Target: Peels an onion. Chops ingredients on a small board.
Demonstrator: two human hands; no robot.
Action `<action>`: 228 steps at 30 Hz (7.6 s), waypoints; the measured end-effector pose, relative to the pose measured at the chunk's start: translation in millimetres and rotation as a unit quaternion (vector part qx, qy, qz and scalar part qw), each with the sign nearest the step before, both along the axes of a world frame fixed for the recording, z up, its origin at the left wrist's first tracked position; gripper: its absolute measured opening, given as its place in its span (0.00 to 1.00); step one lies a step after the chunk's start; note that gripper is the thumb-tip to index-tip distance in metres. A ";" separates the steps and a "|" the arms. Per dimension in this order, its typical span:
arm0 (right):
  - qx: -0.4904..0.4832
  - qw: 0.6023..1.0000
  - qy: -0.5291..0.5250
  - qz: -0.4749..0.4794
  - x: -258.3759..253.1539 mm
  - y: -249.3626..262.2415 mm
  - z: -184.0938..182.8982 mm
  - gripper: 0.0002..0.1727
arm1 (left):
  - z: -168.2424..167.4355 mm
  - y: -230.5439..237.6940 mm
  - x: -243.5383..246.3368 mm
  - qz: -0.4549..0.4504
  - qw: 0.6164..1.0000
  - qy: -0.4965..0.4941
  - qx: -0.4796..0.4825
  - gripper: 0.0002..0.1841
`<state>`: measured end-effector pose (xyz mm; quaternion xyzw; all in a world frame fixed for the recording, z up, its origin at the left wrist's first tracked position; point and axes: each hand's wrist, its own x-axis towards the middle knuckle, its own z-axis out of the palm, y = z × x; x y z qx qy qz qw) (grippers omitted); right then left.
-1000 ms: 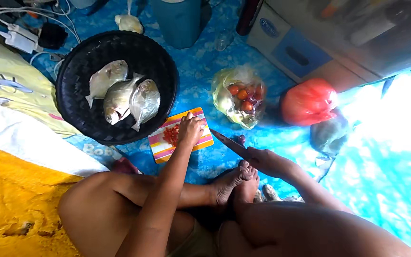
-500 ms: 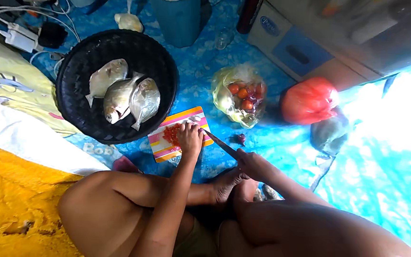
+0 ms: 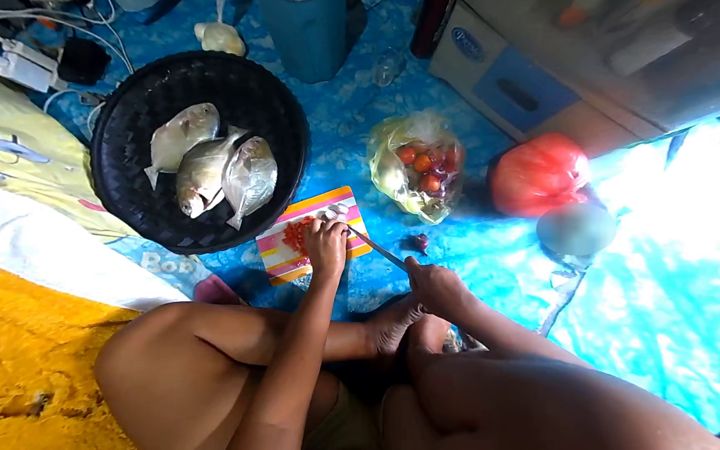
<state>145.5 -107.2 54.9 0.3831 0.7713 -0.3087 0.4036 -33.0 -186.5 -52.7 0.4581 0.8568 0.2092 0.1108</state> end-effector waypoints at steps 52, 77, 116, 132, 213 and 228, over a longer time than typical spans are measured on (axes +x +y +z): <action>0.004 0.999 -0.028 0.025 -19.8 0.0 -0.4 0.21 | 6.8 -2.5 0.7 0.043 0.996 -0.066 -0.035 0.06; -0.027 0.999 0.016 -0.022 8.2 5.9 4.1 0.21 | 3.4 4.4 -16.1 -0.101 0.994 -0.031 -0.034 0.07; -0.015 1.000 -0.005 0.006 -5.3 -1.9 0.0 0.21 | -8.0 -2.8 -8.9 -0.019 0.999 -0.031 0.022 0.05; -0.017 0.997 0.060 -0.037 12.6 15.8 -5.7 0.21 | 18.4 9.2 -12.4 -0.029 0.998 -0.052 -0.035 0.09; 0.012 0.995 0.056 -0.086 17.7 27.4 -0.9 0.24 | 25.3 54.1 -50.1 -0.139 0.974 0.017 -0.179 0.13; -0.045 0.994 0.066 -0.081 -0.3 13.6 -2.5 0.22 | 21.6 53.3 -49.0 -0.104 0.984 -0.048 -0.138 0.09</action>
